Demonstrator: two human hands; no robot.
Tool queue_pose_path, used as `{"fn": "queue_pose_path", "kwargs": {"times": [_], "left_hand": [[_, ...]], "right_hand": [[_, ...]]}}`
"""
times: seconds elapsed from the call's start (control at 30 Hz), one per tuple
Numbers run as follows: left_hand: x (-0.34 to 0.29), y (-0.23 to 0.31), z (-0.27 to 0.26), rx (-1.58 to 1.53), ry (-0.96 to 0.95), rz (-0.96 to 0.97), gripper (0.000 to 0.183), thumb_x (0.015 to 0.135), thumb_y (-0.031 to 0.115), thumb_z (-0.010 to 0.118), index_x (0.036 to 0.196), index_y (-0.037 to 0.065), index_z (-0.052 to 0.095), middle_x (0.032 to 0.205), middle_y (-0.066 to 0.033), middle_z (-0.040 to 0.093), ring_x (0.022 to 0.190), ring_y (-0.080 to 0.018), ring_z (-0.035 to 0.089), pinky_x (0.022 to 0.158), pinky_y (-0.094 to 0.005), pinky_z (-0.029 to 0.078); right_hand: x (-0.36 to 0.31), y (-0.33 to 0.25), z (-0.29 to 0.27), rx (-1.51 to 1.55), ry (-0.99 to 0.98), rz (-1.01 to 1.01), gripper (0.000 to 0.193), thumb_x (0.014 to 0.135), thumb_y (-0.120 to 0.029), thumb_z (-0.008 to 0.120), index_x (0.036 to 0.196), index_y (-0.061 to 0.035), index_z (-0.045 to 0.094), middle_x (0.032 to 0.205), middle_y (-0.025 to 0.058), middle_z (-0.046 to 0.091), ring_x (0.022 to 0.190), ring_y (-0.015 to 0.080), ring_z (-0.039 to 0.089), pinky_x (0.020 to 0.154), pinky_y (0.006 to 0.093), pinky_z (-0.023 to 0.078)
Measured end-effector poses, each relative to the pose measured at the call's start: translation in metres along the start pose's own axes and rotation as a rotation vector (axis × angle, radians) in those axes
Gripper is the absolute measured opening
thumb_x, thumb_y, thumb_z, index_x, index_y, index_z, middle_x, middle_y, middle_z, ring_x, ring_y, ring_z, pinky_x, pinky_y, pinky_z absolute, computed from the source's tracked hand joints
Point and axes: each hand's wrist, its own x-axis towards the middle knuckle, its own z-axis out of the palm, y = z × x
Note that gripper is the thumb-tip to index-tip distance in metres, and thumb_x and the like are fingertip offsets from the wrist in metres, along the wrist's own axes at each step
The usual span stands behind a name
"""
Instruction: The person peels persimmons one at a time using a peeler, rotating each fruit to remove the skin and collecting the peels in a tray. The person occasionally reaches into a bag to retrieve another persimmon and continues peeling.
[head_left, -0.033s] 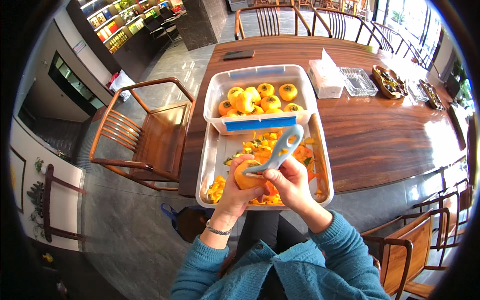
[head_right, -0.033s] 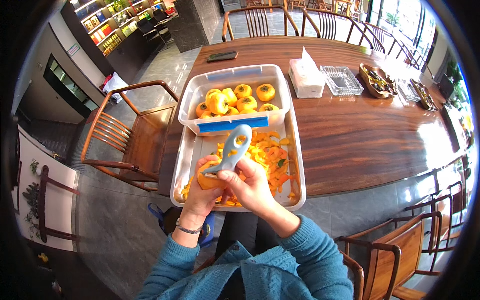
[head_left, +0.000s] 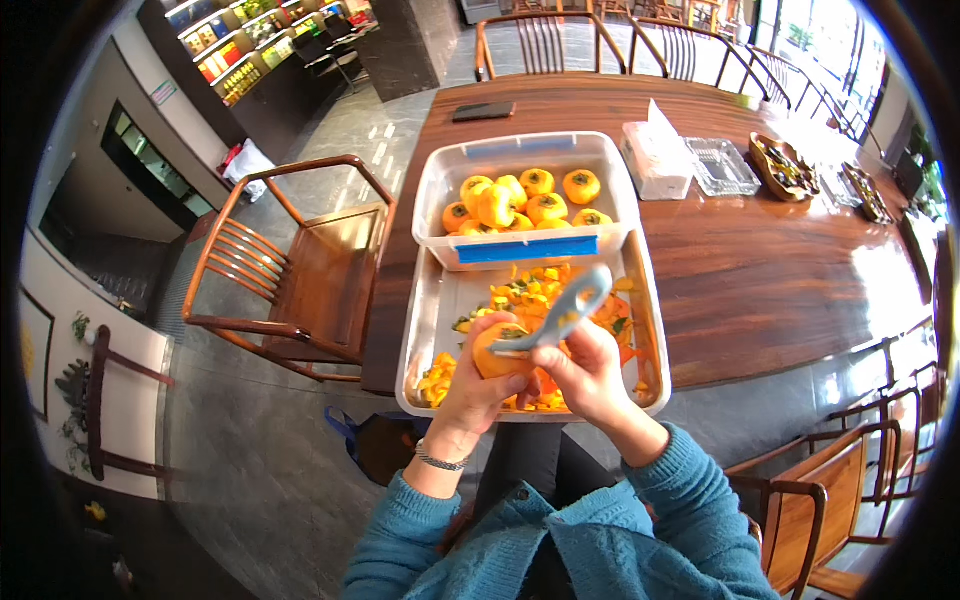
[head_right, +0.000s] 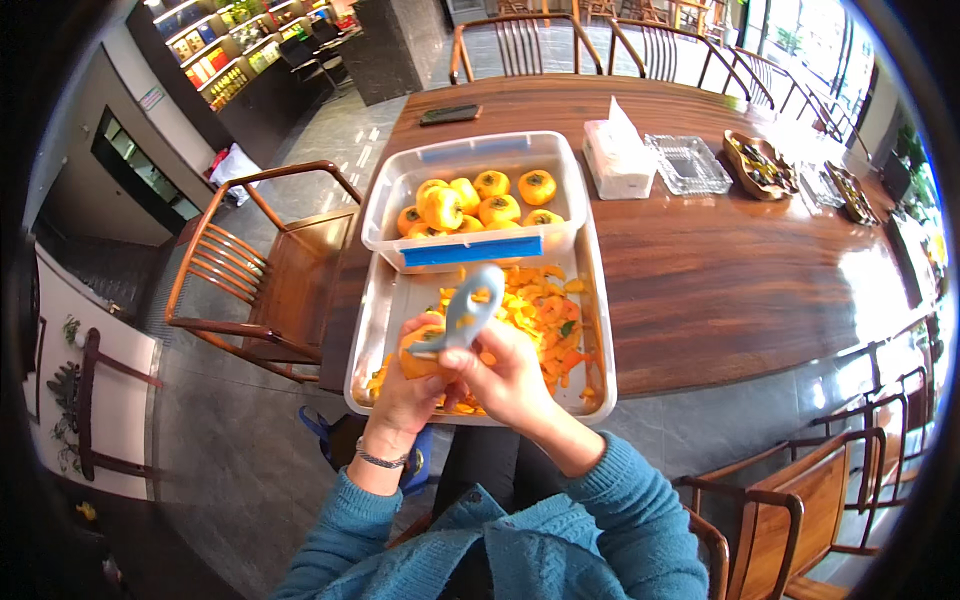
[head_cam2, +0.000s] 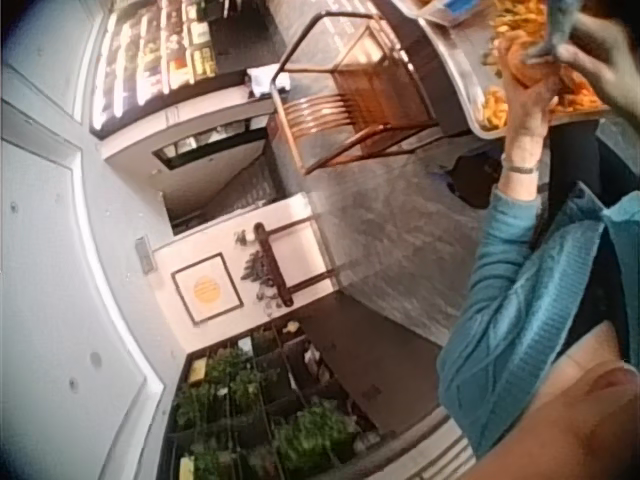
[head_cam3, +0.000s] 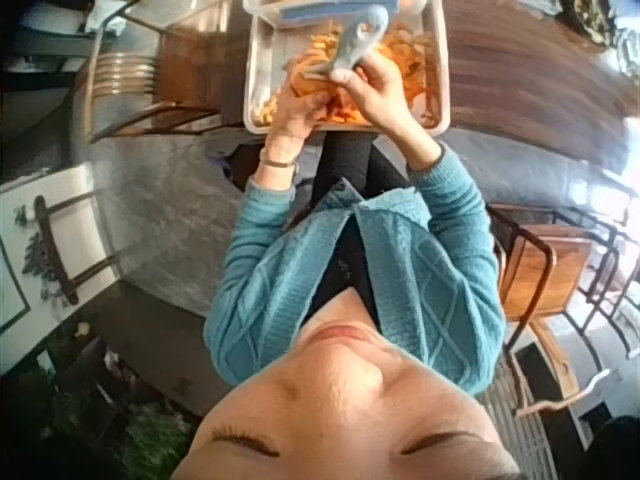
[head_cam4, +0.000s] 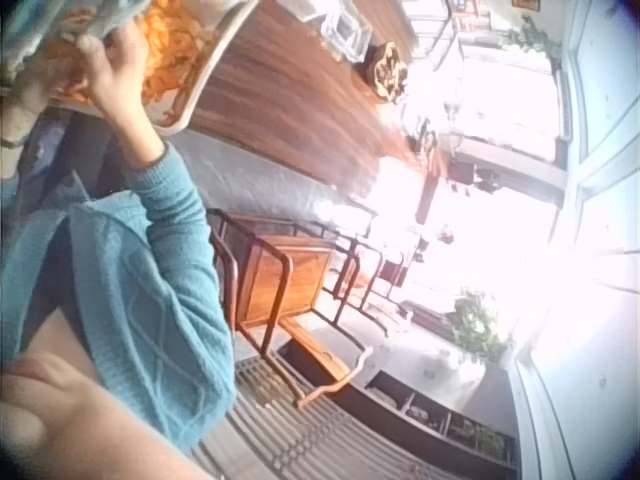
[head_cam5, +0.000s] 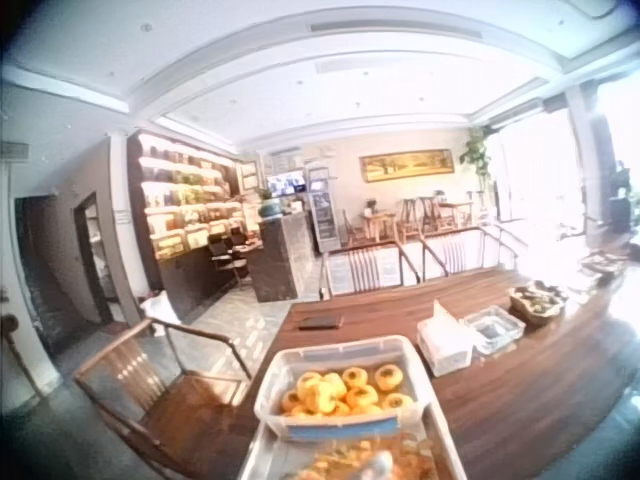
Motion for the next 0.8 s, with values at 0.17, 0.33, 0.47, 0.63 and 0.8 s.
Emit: {"fn": "queue_pose_path", "kwargs": {"times": [0.17,0.33,0.47,0.63,0.8], "left_hand": [[-0.002,-0.001,-0.004,-0.342,0.113,-0.166,0.064,0.068,0.011,0.071,0.122,0.012,0.038,0.092,-0.0091,0.057,0.071,-0.0197,0.061,0.046,-0.0233,0.046],[-0.004,0.008,-0.006,-0.145,-0.007,-0.105,0.063,0.068,0.018,0.071,0.122,0.009,0.04,0.102,-0.0089,0.055,0.083,-0.0213,0.06,0.058,-0.025,0.05],[-0.003,0.008,-0.002,0.009,0.022,-0.056,0.06,0.076,0.012,0.067,0.126,0.008,0.035,0.107,-0.0102,0.053,0.086,-0.0215,0.061,0.068,-0.0295,0.053],[-0.005,0.002,0.003,0.101,0.076,0.039,0.052,0.08,0.009,0.063,0.124,0.009,0.036,0.105,-0.0108,0.055,0.083,-0.0201,0.062,0.06,-0.0272,0.053],[-0.009,0.002,0.002,0.107,0.072,-0.01,0.049,0.077,0.013,0.064,0.119,0.01,0.038,0.098,-0.0114,0.056,0.069,-0.0166,0.062,0.05,-0.0217,0.05]], "right_hand": [[0.006,0.009,-0.013,-0.216,0.029,-0.398,0.011,0.073,-0.004,0.067,0.08,-0.0034,0.06,0.078,0.0078,0.059,0.07,0.0275,0.056,0.063,0.0343,0.045],[0.0,0.003,-0.02,0.285,0.236,0.22,0.016,0.086,-0.011,0.061,0.097,0.0,0.056,0.086,0.0002,0.059,0.081,0.0062,0.052,0.075,0.0225,0.043],[-0.002,-0.007,-0.013,0.478,0.122,0.356,0.019,0.086,-0.015,0.061,0.099,-0.0022,0.056,0.086,0.0011,0.059,0.077,0.0058,0.053,0.071,0.0216,0.045],[-0.002,-0.015,0.002,0.466,0.105,0.407,0.024,0.086,-0.012,0.061,0.106,0.0,0.054,0.095,0.0018,0.06,0.086,0.0078,0.054,0.077,0.0229,0.045],[-0.005,-0.013,0.007,0.453,0.075,0.35,0.023,0.085,-0.012,0.062,0.104,0.0,0.056,0.094,0.0035,0.061,0.087,0.0094,0.055,0.08,0.0256,0.045]]}}
